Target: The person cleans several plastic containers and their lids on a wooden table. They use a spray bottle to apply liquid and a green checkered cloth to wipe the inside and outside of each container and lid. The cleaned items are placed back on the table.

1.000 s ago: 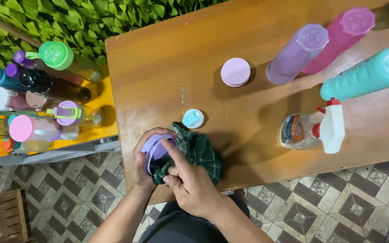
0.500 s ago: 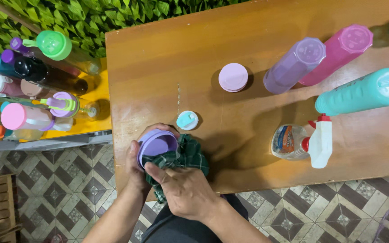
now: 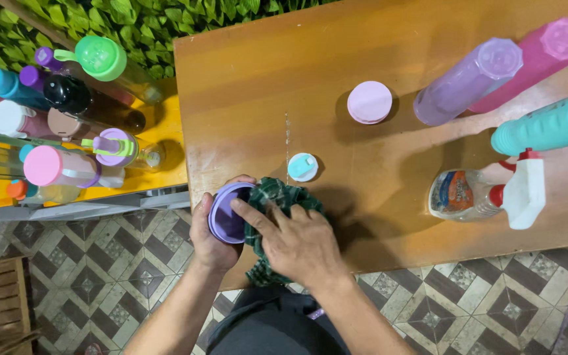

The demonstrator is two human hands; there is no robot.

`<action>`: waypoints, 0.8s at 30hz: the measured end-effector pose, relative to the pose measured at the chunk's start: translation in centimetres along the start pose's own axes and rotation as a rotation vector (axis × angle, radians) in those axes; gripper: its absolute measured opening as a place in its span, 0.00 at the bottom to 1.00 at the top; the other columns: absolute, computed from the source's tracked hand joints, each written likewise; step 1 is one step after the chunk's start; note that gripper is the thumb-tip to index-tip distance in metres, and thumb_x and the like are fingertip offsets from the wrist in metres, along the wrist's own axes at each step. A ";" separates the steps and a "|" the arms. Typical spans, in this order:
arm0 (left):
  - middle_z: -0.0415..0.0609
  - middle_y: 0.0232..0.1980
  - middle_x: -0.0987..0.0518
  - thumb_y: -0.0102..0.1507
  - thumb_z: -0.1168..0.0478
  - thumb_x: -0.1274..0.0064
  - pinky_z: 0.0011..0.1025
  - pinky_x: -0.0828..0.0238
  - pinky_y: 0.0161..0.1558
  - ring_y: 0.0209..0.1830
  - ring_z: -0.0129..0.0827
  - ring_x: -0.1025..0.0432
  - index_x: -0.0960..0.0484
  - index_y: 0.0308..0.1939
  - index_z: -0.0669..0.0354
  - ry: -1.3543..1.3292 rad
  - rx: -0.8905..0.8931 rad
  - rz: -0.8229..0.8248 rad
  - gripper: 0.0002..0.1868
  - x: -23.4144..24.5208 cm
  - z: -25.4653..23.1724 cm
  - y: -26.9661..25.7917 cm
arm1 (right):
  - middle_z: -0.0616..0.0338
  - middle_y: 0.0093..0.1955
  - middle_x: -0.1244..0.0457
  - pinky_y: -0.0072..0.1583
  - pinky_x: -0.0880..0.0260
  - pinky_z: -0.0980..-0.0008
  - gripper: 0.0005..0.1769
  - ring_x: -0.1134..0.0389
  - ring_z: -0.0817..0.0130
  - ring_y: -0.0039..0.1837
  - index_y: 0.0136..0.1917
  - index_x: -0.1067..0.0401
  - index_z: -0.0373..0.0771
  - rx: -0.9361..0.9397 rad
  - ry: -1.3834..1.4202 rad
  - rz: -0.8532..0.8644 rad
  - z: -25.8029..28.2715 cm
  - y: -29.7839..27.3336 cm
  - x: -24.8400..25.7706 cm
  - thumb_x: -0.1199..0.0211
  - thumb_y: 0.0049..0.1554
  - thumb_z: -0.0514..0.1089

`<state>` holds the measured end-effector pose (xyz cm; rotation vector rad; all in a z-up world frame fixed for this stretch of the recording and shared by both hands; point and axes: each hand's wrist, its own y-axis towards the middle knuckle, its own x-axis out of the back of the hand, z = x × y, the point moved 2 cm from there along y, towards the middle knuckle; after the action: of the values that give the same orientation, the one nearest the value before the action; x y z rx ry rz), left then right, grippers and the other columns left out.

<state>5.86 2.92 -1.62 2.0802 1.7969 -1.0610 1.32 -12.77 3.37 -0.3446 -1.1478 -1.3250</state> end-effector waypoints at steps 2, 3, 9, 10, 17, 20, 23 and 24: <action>0.61 0.56 0.21 0.67 0.36 0.65 0.43 0.31 0.64 0.57 0.48 0.26 0.27 0.62 0.71 0.024 0.024 0.039 0.39 1.3 -0.8 -0.2 | 0.56 0.54 0.30 0.42 0.30 0.59 0.44 0.31 0.60 0.41 0.83 0.49 0.57 -0.004 0.138 0.003 1.4 0.1 -1.2 0.40 0.57 0.40; 0.62 0.54 0.21 0.67 0.35 0.65 0.45 0.30 0.62 0.55 0.49 0.26 0.27 0.62 0.70 0.037 0.036 0.059 0.40 1.9 -1.3 -0.3 | 0.56 0.53 0.30 0.42 0.30 0.61 0.44 0.31 0.62 0.40 0.83 0.49 0.57 0.020 0.244 0.051 2.2 0.1 -1.7 0.40 0.58 0.40; 0.60 0.56 0.21 0.66 0.34 0.63 0.43 0.31 0.63 0.57 0.47 0.26 0.27 0.62 0.71 0.013 0.163 -0.080 0.40 4.8 -0.5 -0.5 | 0.60 0.47 0.30 0.38 0.32 0.62 0.44 0.33 0.61 0.36 0.81 0.48 0.60 0.010 0.082 0.097 2.0 0.6 -3.2 0.38 0.55 0.43; 0.61 0.54 0.21 0.66 0.35 0.63 0.45 0.30 0.61 0.55 0.49 0.26 0.26 0.62 0.71 0.045 0.158 -0.091 0.40 4.9 -0.2 -0.4 | 0.62 0.45 0.31 0.39 0.32 0.61 0.44 0.33 0.61 0.37 0.81 0.49 0.61 -0.035 0.063 0.101 1.5 0.8 -3.4 0.38 0.55 0.43; 0.61 0.56 0.21 0.66 0.35 0.64 0.43 0.30 0.60 0.55 0.48 0.25 0.27 0.63 0.70 -0.016 0.212 -0.026 0.40 4.3 0.1 0.0 | 0.59 0.50 0.30 0.42 0.31 0.65 0.44 0.32 0.64 0.39 0.81 0.45 0.64 0.169 0.074 0.122 1.4 0.2 -2.9 0.36 0.53 0.48; 0.61 0.58 0.21 0.67 0.35 0.64 0.42 0.30 0.61 0.56 0.48 0.25 0.28 0.64 0.70 -0.001 0.177 0.017 0.40 4.0 1.8 -0.1 | 0.64 0.47 0.31 0.45 0.31 0.65 0.34 0.30 0.62 0.47 0.79 0.39 0.62 0.212 -0.002 -0.016 -0.2 -0.1 -1.1 0.38 0.61 0.49; 0.60 0.56 0.20 0.67 0.32 0.68 0.43 0.30 0.59 0.54 0.48 0.25 0.27 0.63 0.67 -0.066 0.272 -0.092 0.42 4.4 4.0 -0.4 | 0.64 0.50 0.31 0.50 0.29 0.65 0.25 0.28 0.60 0.57 0.74 0.32 0.57 0.299 -0.047 -0.216 -1.4 -0.1 0.7 0.42 0.63 0.47; 0.60 0.55 0.20 0.67 0.30 0.70 0.43 0.30 0.57 0.53 0.48 0.25 0.26 0.63 0.66 -0.102 0.330 -0.166 0.43 4.6 4.7 -0.6 | 0.64 0.50 0.32 0.52 0.28 0.63 0.22 0.28 0.61 0.58 0.70 0.30 0.53 0.330 -0.072 -0.249 -1.7 0.0 0.9 0.42 0.63 0.47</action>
<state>3.54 3.98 -7.77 2.0269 1.8755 -1.5728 1.96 -14.64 3.33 -0.0071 -1.4810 -1.3149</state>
